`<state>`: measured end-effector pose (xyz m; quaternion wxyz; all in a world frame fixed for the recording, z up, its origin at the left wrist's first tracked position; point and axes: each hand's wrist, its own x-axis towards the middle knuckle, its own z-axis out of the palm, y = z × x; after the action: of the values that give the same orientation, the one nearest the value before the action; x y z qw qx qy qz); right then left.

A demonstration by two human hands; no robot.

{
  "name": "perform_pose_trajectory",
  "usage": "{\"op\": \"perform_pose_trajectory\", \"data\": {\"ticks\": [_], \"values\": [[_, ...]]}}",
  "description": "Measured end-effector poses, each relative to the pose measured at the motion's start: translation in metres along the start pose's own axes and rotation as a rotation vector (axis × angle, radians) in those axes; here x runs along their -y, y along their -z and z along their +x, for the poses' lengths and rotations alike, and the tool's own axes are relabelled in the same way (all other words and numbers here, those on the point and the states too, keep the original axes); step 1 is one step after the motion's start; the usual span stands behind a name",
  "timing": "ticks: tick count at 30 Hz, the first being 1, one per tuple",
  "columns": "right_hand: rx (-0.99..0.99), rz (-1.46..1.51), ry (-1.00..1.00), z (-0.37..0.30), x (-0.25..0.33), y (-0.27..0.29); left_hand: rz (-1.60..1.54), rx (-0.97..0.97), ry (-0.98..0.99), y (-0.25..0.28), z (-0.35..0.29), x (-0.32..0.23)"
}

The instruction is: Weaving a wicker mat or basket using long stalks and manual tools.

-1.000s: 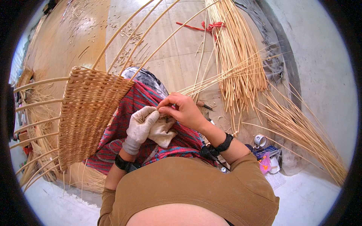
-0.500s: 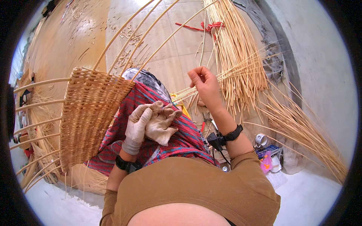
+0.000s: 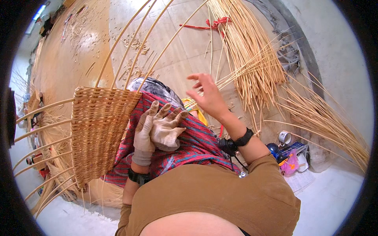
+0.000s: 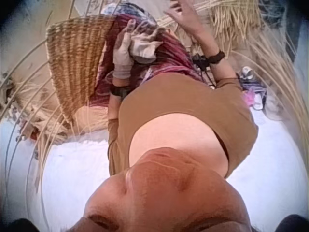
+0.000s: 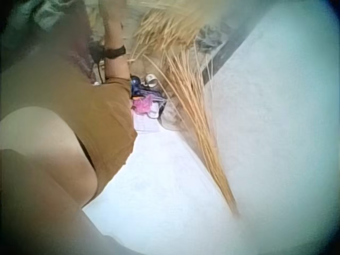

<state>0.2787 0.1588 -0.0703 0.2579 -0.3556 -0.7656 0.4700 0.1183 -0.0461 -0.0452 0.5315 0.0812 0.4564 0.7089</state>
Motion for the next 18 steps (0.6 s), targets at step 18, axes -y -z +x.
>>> {"op": "perform_pose_trajectory", "data": {"ticks": [18], "values": [[0.522, 0.857, -0.480, -0.007, 0.013, -0.038, -0.108, 0.111, 0.249, 0.002, -0.005, 0.000]]}}
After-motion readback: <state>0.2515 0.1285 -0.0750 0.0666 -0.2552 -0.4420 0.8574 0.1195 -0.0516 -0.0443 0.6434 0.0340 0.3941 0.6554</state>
